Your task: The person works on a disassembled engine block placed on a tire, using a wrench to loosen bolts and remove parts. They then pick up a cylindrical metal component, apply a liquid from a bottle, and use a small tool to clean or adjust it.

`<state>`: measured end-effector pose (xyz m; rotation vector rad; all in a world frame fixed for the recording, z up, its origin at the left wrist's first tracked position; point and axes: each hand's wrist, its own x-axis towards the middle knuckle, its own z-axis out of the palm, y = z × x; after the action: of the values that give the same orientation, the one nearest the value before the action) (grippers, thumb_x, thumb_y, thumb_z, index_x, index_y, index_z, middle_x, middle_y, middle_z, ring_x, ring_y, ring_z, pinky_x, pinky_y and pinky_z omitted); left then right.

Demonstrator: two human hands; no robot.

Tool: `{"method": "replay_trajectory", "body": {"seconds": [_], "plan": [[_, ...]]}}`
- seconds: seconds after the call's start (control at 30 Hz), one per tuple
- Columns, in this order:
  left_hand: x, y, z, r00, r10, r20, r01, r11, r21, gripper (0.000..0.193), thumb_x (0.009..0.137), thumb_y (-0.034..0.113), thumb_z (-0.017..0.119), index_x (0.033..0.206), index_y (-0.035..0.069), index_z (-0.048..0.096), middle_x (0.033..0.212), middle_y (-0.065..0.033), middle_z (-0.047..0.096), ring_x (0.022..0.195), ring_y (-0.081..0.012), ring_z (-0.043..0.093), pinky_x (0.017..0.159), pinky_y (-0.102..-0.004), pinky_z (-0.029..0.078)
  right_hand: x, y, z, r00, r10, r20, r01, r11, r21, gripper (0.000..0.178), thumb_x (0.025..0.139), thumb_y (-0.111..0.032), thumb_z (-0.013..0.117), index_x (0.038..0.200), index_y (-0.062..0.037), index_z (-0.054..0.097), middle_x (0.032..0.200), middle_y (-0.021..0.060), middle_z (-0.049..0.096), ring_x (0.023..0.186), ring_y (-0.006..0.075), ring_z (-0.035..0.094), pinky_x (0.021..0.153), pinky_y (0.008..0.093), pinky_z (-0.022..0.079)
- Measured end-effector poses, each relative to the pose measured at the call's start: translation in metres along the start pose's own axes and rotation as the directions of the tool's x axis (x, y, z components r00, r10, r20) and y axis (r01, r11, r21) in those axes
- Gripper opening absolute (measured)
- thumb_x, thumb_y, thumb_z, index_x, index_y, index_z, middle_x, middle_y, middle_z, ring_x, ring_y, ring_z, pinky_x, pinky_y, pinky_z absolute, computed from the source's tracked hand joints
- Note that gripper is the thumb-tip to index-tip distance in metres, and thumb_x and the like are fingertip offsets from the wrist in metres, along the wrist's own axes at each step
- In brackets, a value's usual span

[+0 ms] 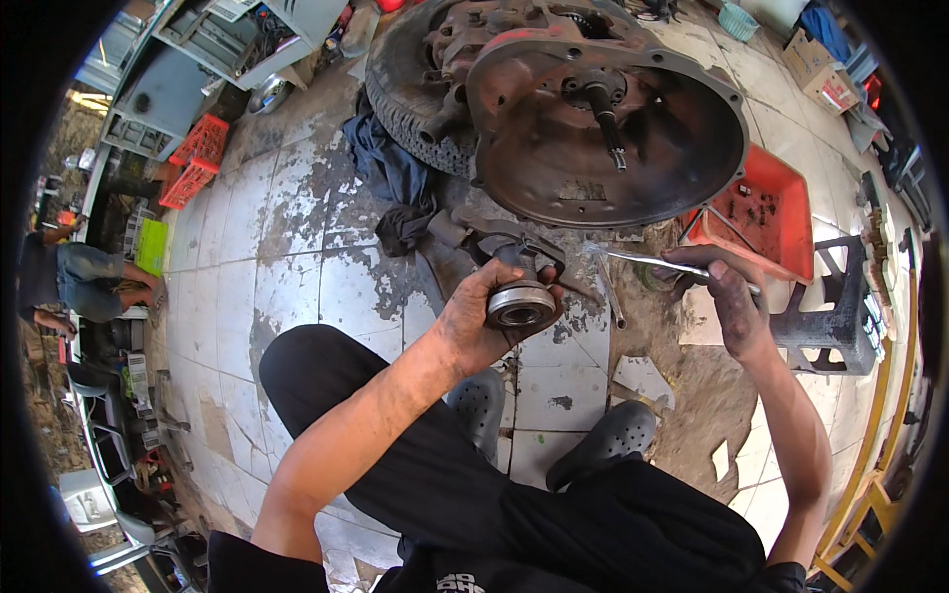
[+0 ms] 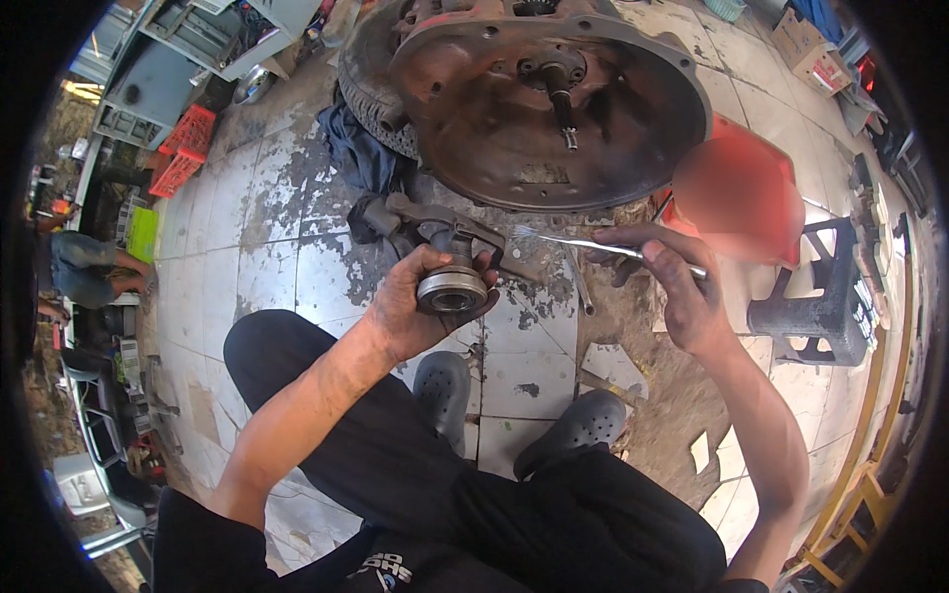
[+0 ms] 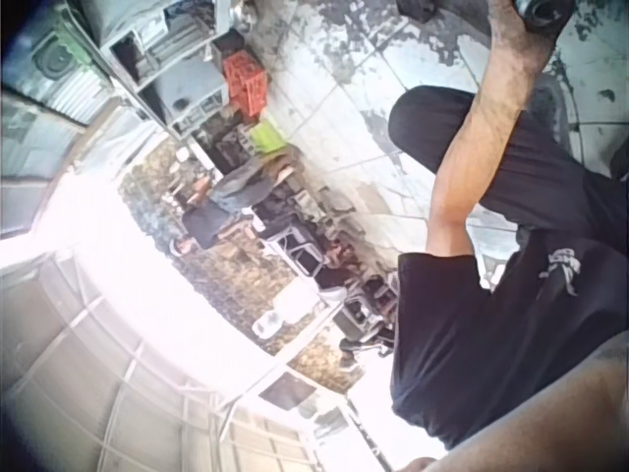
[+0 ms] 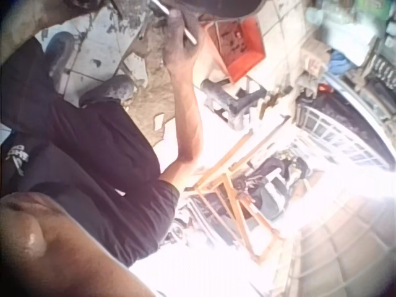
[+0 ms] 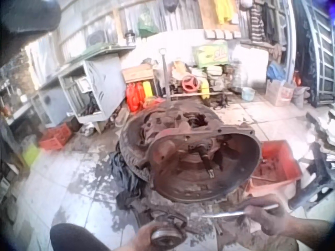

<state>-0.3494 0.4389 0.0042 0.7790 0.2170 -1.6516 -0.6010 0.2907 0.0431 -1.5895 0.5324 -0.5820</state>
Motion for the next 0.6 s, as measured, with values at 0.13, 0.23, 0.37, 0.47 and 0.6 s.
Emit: {"method": "replay_trajectory", "body": {"seconds": [0.13,0.23,0.37,0.47,0.6], "plan": [[0.007,0.006,-0.007,0.971,0.074,-0.228,-0.090,0.994,-0.064,0.022,0.090,0.025,0.056,0.097,0.005,0.059,0.095,-0.0097,0.064,0.092,-0.0221,0.061,0.087,-0.0402,0.049,0.023,-0.044,0.038,0.991,0.133,-0.002,-0.132,0.988,-0.082,0.015,0.084,-0.005,0.070,0.096,0.0020,0.064,0.088,0.0076,0.069,0.071,0.0149,0.065,0.065,0.0262,0.051],[0.012,0.017,-0.008,0.936,0.154,-0.316,-0.159,0.987,0.011,0.019,0.091,0.030,0.055,0.096,0.013,0.062,0.086,-0.0022,0.065,0.086,-0.0157,0.059,0.082,-0.0368,0.044,0.036,-0.039,0.059,0.970,-0.144,0.195,0.198,0.935,-0.295,0.015,0.083,-0.005,0.069,0.095,0.0005,0.063,0.082,0.0088,0.067,0.070,0.0149,0.064,0.064,0.0277,0.051],[0.024,0.027,-0.007,0.869,0.249,-0.428,-0.250,0.967,0.056,0.019,0.090,0.031,0.056,0.095,0.014,0.061,0.088,-0.0007,0.065,0.083,-0.0158,0.057,0.080,-0.0359,0.042,0.055,-0.016,0.083,0.831,-0.410,0.377,0.552,0.695,-0.461,0.021,0.075,-0.001,0.069,0.096,0.0002,0.064,0.082,0.0115,0.065,0.071,0.0244,0.064,0.066,0.0331,0.052],[0.033,0.026,-0.015,0.872,0.264,-0.411,-0.271,0.962,0.042,0.019,0.092,0.033,0.054,0.096,0.014,0.059,0.089,-0.0019,0.064,0.082,-0.0168,0.057,0.067,-0.0345,0.044,0.050,0.011,0.100,0.827,-0.365,0.427,0.560,0.591,-0.580,0.028,0.075,-0.004,0.070,0.102,-0.0007,0.065,0.091,0.0101,0.066,0.084,0.0266,0.064,0.071,0.0361,0.054],[0.032,0.024,-0.023,0.905,0.284,-0.315,-0.252,0.958,0.139,0.022,0.095,0.033,0.047,0.098,0.014,0.057,0.086,-0.0027,0.062,0.080,-0.0173,0.057,0.065,-0.0336,0.043,0.049,0.026,0.107,0.727,-0.369,0.579,0.677,0.249,-0.692,0.034,0.081,-0.017,0.067,0.111,-0.0006,0.063,0.101,0.0086,0.064,0.098,0.0227,0.060,0.080,0.0346,0.055]]}}
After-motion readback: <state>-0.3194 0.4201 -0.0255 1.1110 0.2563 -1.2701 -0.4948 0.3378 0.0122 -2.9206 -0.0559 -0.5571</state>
